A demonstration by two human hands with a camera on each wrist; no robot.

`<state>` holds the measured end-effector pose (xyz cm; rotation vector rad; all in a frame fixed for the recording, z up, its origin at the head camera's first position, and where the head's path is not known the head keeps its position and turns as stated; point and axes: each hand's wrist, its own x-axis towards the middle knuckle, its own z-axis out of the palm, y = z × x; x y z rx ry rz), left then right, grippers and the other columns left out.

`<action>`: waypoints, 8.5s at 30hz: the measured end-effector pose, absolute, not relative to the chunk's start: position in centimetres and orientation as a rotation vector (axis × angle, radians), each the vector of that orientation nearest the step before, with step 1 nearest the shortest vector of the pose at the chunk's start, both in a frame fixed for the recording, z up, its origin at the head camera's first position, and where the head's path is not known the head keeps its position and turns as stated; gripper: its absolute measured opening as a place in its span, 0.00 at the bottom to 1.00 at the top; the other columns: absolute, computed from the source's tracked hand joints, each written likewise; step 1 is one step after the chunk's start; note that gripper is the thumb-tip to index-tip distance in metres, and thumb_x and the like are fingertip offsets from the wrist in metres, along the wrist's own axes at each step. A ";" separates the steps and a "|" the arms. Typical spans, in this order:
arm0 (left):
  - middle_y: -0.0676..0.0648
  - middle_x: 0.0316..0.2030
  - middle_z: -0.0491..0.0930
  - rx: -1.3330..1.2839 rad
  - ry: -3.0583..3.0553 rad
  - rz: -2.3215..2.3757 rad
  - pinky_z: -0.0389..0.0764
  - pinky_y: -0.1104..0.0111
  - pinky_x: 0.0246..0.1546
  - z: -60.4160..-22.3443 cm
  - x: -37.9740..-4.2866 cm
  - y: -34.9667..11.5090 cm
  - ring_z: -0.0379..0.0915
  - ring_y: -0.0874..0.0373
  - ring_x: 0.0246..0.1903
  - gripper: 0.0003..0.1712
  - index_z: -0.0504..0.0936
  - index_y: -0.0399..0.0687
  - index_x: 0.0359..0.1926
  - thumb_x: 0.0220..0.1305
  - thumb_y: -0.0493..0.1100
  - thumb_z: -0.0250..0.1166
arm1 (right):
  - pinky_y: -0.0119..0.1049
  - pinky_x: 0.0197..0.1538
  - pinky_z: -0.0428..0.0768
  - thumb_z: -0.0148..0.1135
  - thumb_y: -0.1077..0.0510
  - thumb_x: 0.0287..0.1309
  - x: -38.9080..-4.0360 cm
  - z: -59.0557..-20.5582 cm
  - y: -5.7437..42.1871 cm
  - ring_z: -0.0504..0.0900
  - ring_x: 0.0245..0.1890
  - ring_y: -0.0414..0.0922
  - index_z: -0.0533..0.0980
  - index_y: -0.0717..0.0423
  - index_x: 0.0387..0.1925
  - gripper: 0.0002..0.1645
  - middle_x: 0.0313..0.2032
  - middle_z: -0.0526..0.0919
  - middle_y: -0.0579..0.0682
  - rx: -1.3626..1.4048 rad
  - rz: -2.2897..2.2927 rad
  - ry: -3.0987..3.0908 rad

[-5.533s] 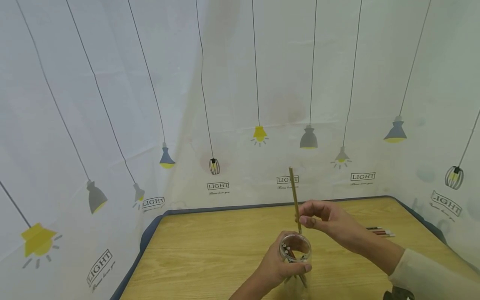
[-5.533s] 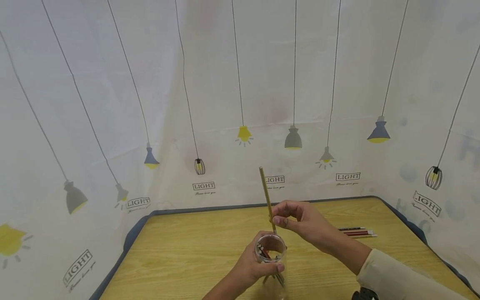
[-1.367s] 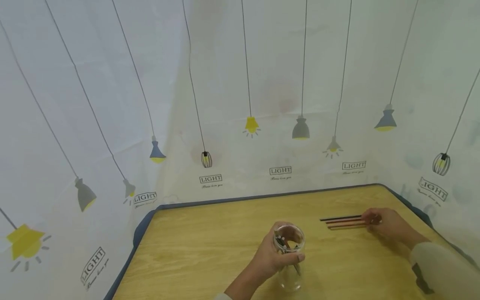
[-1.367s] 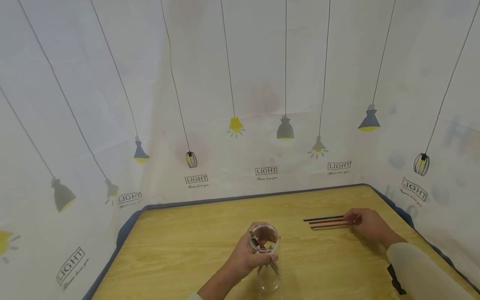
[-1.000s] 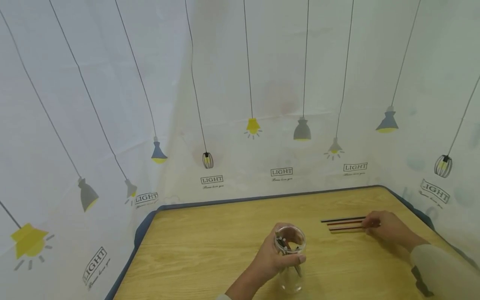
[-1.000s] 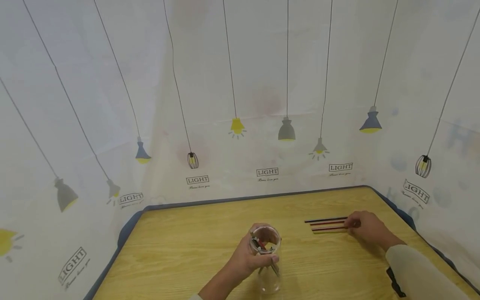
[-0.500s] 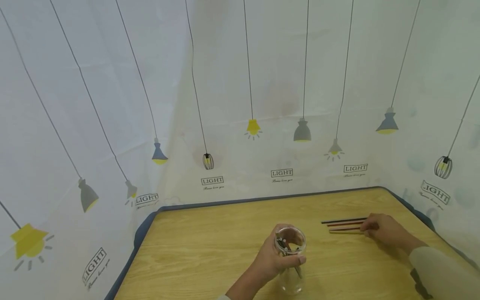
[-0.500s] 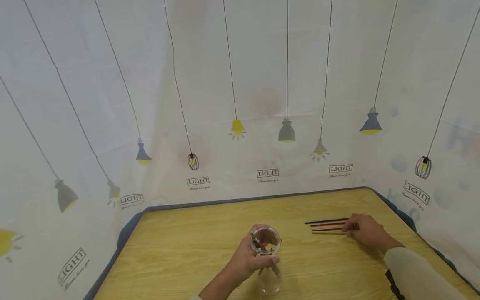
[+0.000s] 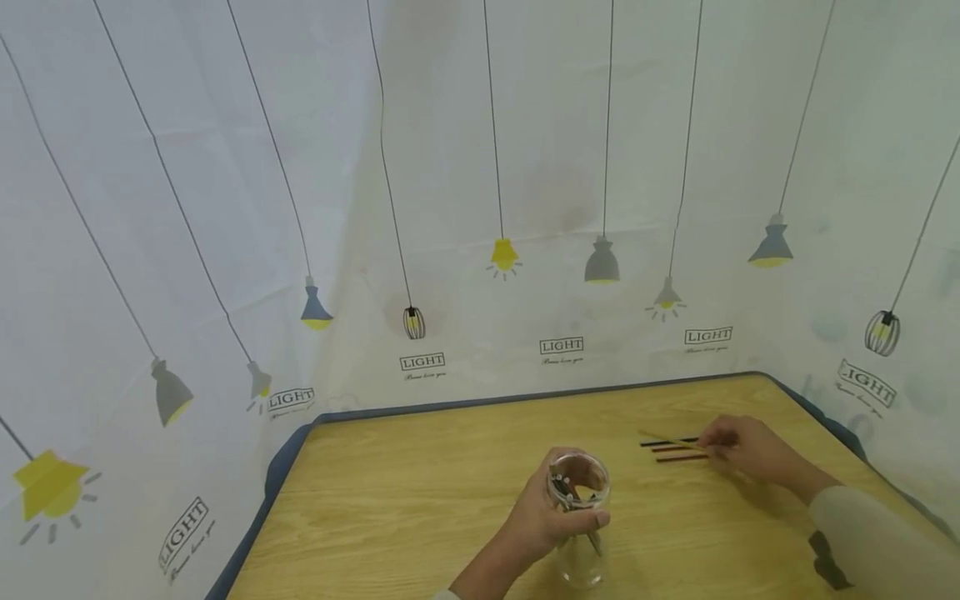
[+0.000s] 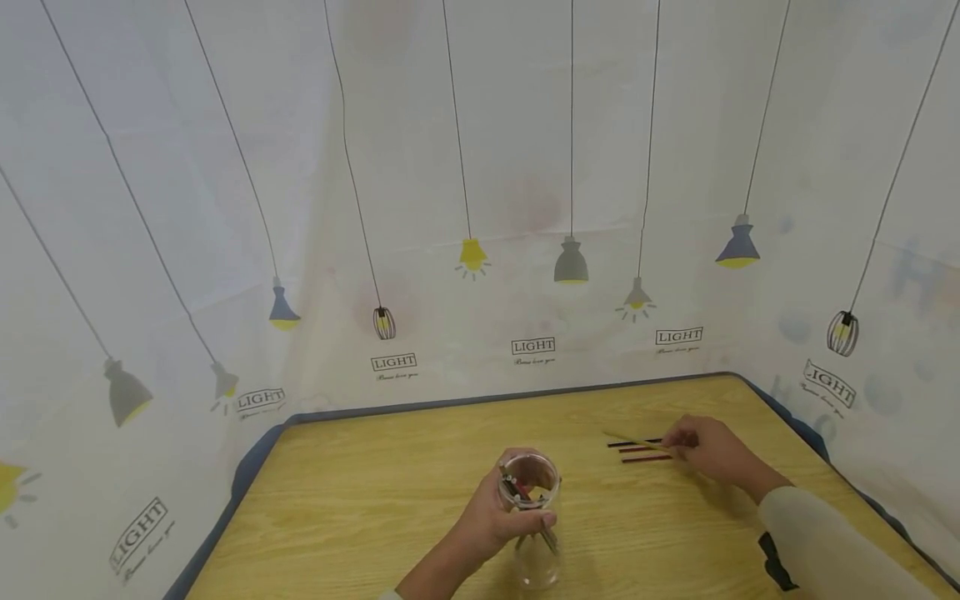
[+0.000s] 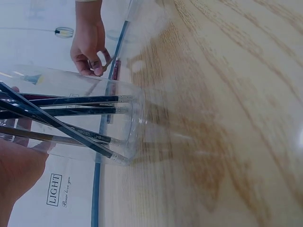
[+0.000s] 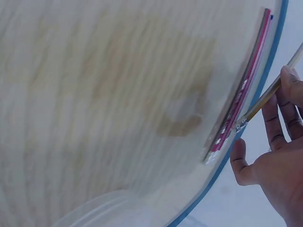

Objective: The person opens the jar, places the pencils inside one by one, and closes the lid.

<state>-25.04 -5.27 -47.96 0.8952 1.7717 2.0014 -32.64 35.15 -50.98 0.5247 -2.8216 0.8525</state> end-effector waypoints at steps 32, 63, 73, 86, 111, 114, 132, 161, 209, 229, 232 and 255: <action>0.58 0.59 0.79 0.883 1.775 1.991 0.83 0.69 0.63 -48.2 -25.1 -5.3 0.77 0.63 0.59 0.37 0.68 0.53 0.72 0.68 0.37 0.75 | 0.31 0.54 0.83 0.61 0.57 0.83 -29.8 -42.1 23.9 0.84 0.51 0.35 0.79 0.64 0.58 0.14 0.49 0.85 0.46 0.728 1.616 -2.528; 0.56 0.60 0.79 0.856 1.785 2.006 0.85 0.69 0.62 -48.4 -25.2 -5.3 0.78 0.59 0.60 0.39 0.68 0.55 0.72 0.65 0.37 0.76 | 0.36 0.56 0.86 0.54 0.65 0.84 -26.1 -36.2 18.2 0.84 0.47 0.40 0.76 0.60 0.54 0.06 0.44 0.82 0.43 1.176 1.970 -2.237; 0.55 0.61 0.79 0.859 1.801 1.989 0.84 0.68 0.64 -48.5 -25.3 -5.3 0.79 0.59 0.61 0.39 0.68 0.55 0.73 0.65 0.38 0.77 | 0.36 0.58 0.86 0.52 0.66 0.84 -25.5 -35.5 17.1 0.83 0.48 0.37 0.77 0.54 0.54 0.09 0.45 0.83 0.42 1.222 2.181 -2.136; 0.56 0.60 0.80 0.865 1.852 1.963 0.84 0.66 0.63 -48.5 -25.5 -5.2 0.79 0.58 0.60 0.38 0.68 0.56 0.71 0.65 0.37 0.76 | 0.38 0.60 0.85 0.52 0.66 0.85 -25.4 -35.5 16.3 0.83 0.49 0.38 0.78 0.53 0.54 0.10 0.46 0.82 0.42 1.255 2.231 -2.123; 0.56 0.60 0.80 0.848 1.849 1.979 0.84 0.68 0.62 -48.4 -25.3 -5.4 0.79 0.59 0.60 0.38 0.69 0.56 0.71 0.65 0.38 0.76 | 0.38 0.60 0.85 0.52 0.65 0.85 -25.2 -35.9 16.6 0.82 0.50 0.38 0.77 0.52 0.54 0.09 0.48 0.81 0.42 1.237 2.201 -2.179; 0.56 0.60 0.80 0.845 1.842 1.983 0.83 0.68 0.63 -48.4 -25.3 -5.4 0.79 0.59 0.60 0.39 0.69 0.55 0.71 0.65 0.37 0.76 | 0.37 0.60 0.85 0.52 0.65 0.85 -25.1 -35.9 16.7 0.82 0.50 0.38 0.77 0.52 0.54 0.09 0.48 0.81 0.42 1.234 2.199 -2.183; 0.56 0.61 0.79 0.854 1.833 1.979 0.83 0.68 0.66 -48.6 -25.2 -5.4 0.78 0.57 0.62 0.39 0.68 0.56 0.72 0.65 0.39 0.77 | 0.39 0.64 0.84 0.51 0.65 0.85 -25.1 -36.2 16.9 0.82 0.51 0.38 0.76 0.51 0.53 0.09 0.48 0.80 0.42 1.228 2.208 -2.189; 0.52 0.64 0.77 0.816 1.874 1.962 0.82 0.67 0.66 -48.5 -25.2 -5.3 0.78 0.55 0.63 0.40 0.68 0.57 0.72 0.64 0.40 0.78 | 0.40 0.65 0.82 0.47 0.66 0.84 -25.4 -37.5 18.1 0.81 0.56 0.38 0.79 0.47 0.59 0.18 0.53 0.82 0.40 1.206 2.383 -2.112; 0.57 0.61 0.78 0.854 1.906 1.945 0.81 0.67 0.64 -48.7 -25.2 -5.3 0.77 0.57 0.61 0.39 0.70 0.58 0.71 0.64 0.40 0.77 | 0.42 0.58 0.89 0.63 0.56 0.81 -26.2 -39.2 22.0 0.87 0.60 0.37 0.78 0.64 0.68 0.23 0.62 0.88 0.50 0.822 1.840 -2.553; 0.56 0.60 0.78 0.827 1.852 1.965 0.84 0.70 0.57 -48.7 -25.1 -5.3 0.75 0.55 0.58 0.39 0.70 0.59 0.72 0.65 0.38 0.77 | 0.55 0.58 0.88 0.72 0.51 0.75 -29.4 -43.9 29.2 0.86 0.53 0.35 0.86 0.48 0.59 0.16 0.55 0.90 0.49 0.675 1.179 -2.755; 0.57 0.60 0.78 0.826 1.856 1.962 0.84 0.70 0.57 -48.7 -25.1 -5.4 0.75 0.55 0.58 0.39 0.70 0.59 0.72 0.65 0.39 0.77 | 0.54 0.55 0.89 0.73 0.49 0.74 -29.8 -44.6 30.2 0.87 0.52 0.37 0.87 0.49 0.58 0.16 0.54 0.90 0.49 0.634 1.103 -2.789; 0.59 0.59 0.78 0.848 1.877 1.939 0.83 0.71 0.58 -48.6 -25.2 -5.3 0.75 0.57 0.59 0.39 0.70 0.59 0.72 0.66 0.39 0.76 | 0.46 0.43 0.87 0.81 0.59 0.61 -32.1 -51.2 40.2 0.88 0.43 0.52 0.89 0.54 0.45 0.11 0.43 0.88 0.47 0.478 0.583 -2.851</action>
